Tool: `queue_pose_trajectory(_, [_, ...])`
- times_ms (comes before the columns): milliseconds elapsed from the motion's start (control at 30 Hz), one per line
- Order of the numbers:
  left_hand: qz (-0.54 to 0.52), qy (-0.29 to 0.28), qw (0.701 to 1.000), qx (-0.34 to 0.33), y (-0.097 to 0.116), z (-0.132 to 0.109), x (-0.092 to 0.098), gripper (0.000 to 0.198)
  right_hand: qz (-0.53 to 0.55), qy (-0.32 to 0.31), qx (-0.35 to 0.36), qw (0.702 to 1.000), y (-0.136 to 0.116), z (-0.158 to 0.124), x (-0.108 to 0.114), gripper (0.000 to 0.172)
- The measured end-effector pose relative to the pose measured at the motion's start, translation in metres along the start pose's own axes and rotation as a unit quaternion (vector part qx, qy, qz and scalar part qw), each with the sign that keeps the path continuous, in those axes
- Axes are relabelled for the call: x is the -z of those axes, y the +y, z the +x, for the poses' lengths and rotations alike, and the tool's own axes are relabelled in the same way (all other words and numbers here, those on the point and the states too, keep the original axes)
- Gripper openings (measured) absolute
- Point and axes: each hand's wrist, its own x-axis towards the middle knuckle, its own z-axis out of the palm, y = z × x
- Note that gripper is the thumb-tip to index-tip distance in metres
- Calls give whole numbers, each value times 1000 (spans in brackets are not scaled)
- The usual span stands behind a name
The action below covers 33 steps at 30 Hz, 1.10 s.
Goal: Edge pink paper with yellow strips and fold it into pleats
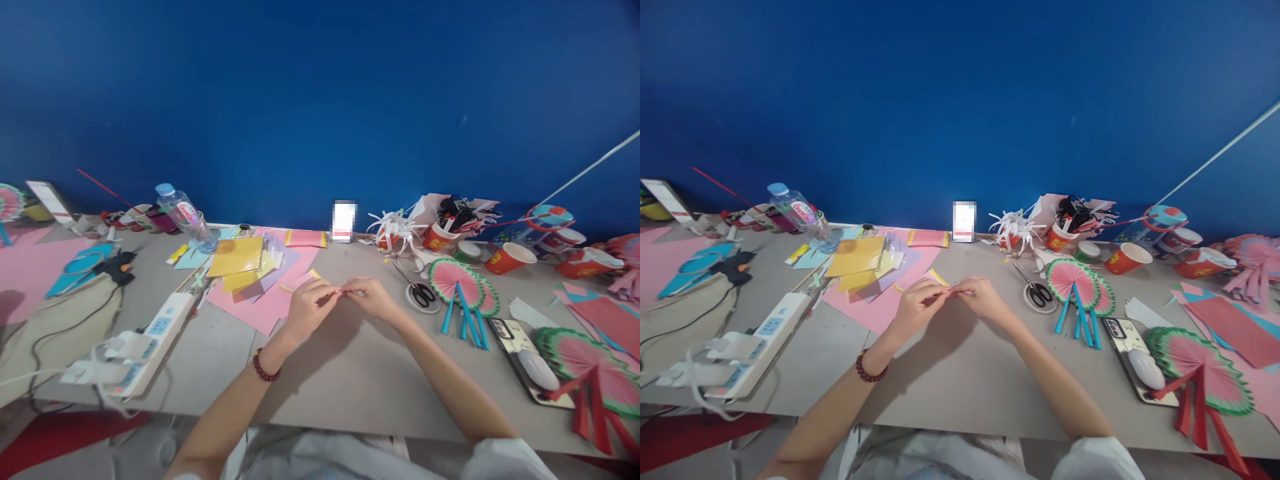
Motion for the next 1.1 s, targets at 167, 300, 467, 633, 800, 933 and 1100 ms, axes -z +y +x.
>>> queue_pose_trajectory(167, [71, -2, 997, -43, 0, -2, -1, 18, 2, -1, 22, 1000, 6, 1, -4, 24])
queue_pose_trajectory(300, [96, 1, 994, -59, 1, -2, -2, 19, 6, -8, 28, 1000, 7, 1, -5, 24])
queue_pose_trajectory(467, [123, 9, 990, -74, 3, -1, -1, 17, 22, -17, 46, 999, 6, 1, -7, 23])
queue_pose_trajectory(633, [134, 21, 987, -85, 3, -2, -1, 15, 28, -12, 57, 998, 8, 1, -9, 20])
queue_pose_trajectory(800, [132, 28, 988, -75, 3, -3, -2, 17, 39, -5, 65, 997, 10, 2, -11, 20])
queue_pose_trajectory(933, [129, 6, 990, -60, 4, -2, -1, 21, 48, -13, 65, 997, 10, 3, -12, 20])
queue_pose_trajectory(1100, [129, -13, 990, -56, 4, -2, -1, 25, 44, -23, 64, 997, 10, 2, -14, 21])
